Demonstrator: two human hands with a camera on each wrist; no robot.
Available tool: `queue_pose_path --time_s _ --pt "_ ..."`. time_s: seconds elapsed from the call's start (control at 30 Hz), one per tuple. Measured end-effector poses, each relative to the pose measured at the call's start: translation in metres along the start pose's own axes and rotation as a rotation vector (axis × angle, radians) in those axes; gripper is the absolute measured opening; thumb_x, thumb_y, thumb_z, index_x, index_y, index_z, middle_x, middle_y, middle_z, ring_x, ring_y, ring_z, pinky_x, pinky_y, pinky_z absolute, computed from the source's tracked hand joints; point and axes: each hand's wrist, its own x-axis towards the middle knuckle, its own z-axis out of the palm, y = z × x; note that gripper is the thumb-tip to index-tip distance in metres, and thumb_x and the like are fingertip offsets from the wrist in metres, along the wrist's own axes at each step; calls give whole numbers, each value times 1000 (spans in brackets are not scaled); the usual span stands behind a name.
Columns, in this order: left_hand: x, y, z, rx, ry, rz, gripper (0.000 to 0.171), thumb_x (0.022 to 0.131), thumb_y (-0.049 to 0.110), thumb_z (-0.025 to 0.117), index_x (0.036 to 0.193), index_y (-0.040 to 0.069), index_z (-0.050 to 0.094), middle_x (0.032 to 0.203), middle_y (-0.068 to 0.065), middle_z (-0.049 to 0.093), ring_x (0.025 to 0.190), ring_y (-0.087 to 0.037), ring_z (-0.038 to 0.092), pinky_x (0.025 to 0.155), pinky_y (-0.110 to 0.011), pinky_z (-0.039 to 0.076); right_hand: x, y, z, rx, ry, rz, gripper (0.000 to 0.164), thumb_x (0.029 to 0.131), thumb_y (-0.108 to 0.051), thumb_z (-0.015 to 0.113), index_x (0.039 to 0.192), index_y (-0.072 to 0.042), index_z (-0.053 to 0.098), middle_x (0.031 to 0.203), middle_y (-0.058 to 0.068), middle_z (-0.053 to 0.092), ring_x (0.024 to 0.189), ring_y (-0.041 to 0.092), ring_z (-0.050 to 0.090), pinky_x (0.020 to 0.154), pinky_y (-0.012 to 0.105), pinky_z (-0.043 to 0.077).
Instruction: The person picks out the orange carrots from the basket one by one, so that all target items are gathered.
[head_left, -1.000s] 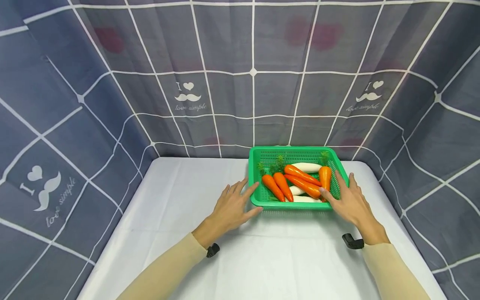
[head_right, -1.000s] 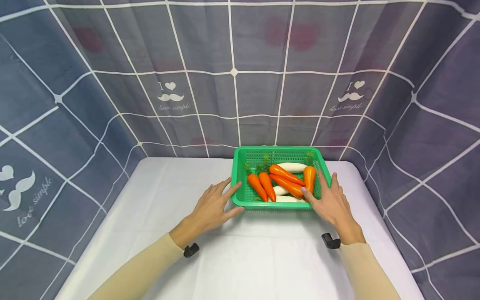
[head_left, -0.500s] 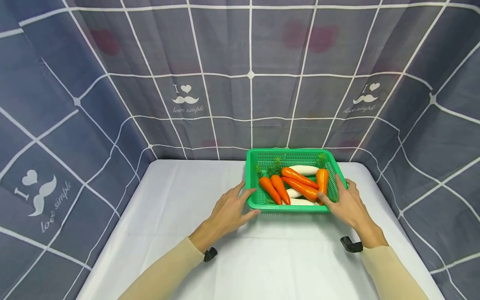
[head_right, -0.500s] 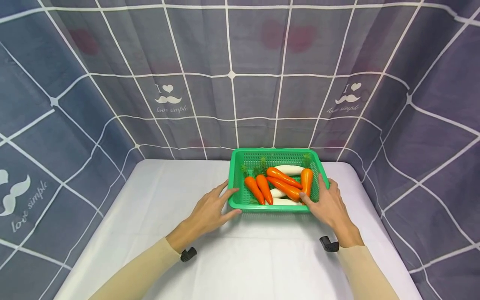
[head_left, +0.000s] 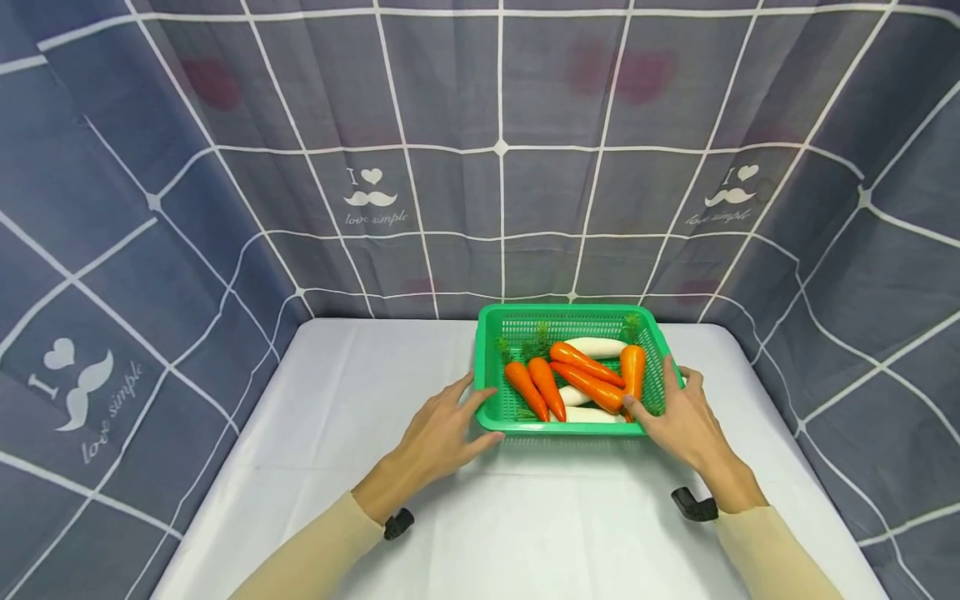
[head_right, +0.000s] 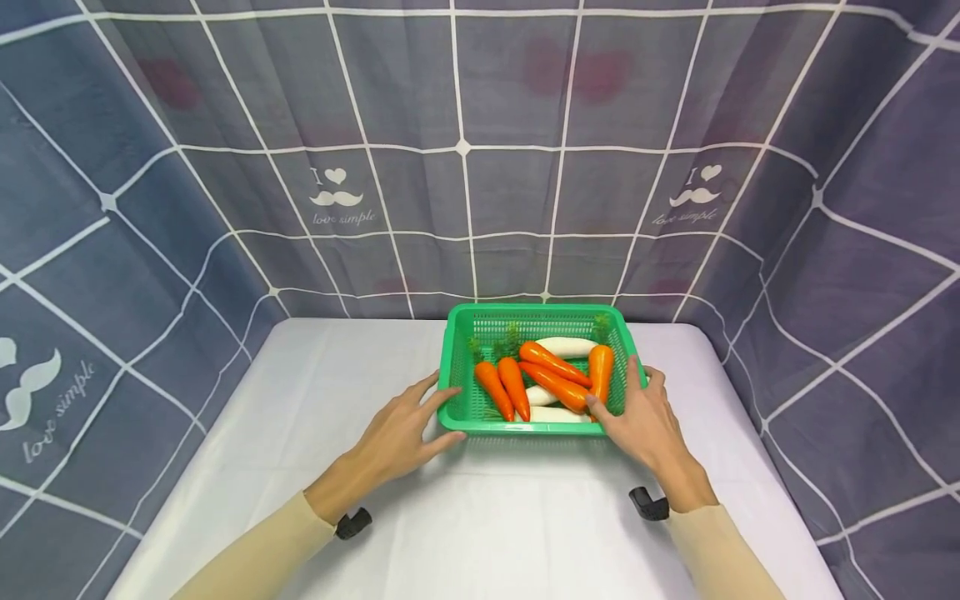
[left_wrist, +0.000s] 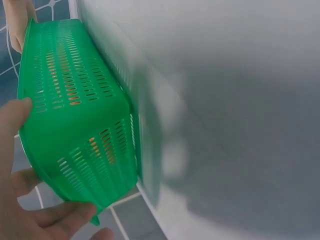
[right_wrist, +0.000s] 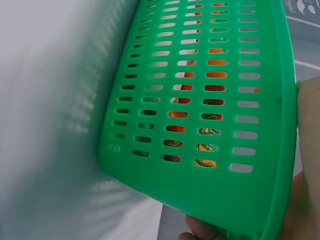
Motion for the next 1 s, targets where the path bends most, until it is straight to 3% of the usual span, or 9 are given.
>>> queue_pose_path --time_s 0.17,0.4,0.67,1.0 --pt "-12 -3 -4 14 8 15 72 103 63 85 161 24 69 173 -27 59 147 -45 72 107 -61 68 -7 -7 3 6 -7 14 123 111 -73 63 183 9 6 171 51 27 109 61 74 71 59 65" --pt "-29 -6 -11 40 37 39 71 99 65 87 158 27 72 169 -24 63 140 -42 76 101 -57 70 -16 -14 4 41 -4 50 119 113 -74 58 184 7 7 166 50 29 81 40 71 63 47 58" --pt "-45 -6 -14 85 90 56 71 94 68 91 152 30 76 160 -21 70 135 -39 77 94 -51 70 -22 -20 4 37 9 53 116 113 -73 60 183 7 16 161 50 33 74 37 67 60 43 56" --pt "-50 1 -18 106 63 -4 76 94 78 85 154 34 74 152 -13 71 116 -32 78 83 -44 68 -24 -19 2 8 14 51 113 112 -75 60 183 3 21 160 45 37 71 34 63 55 40 50"
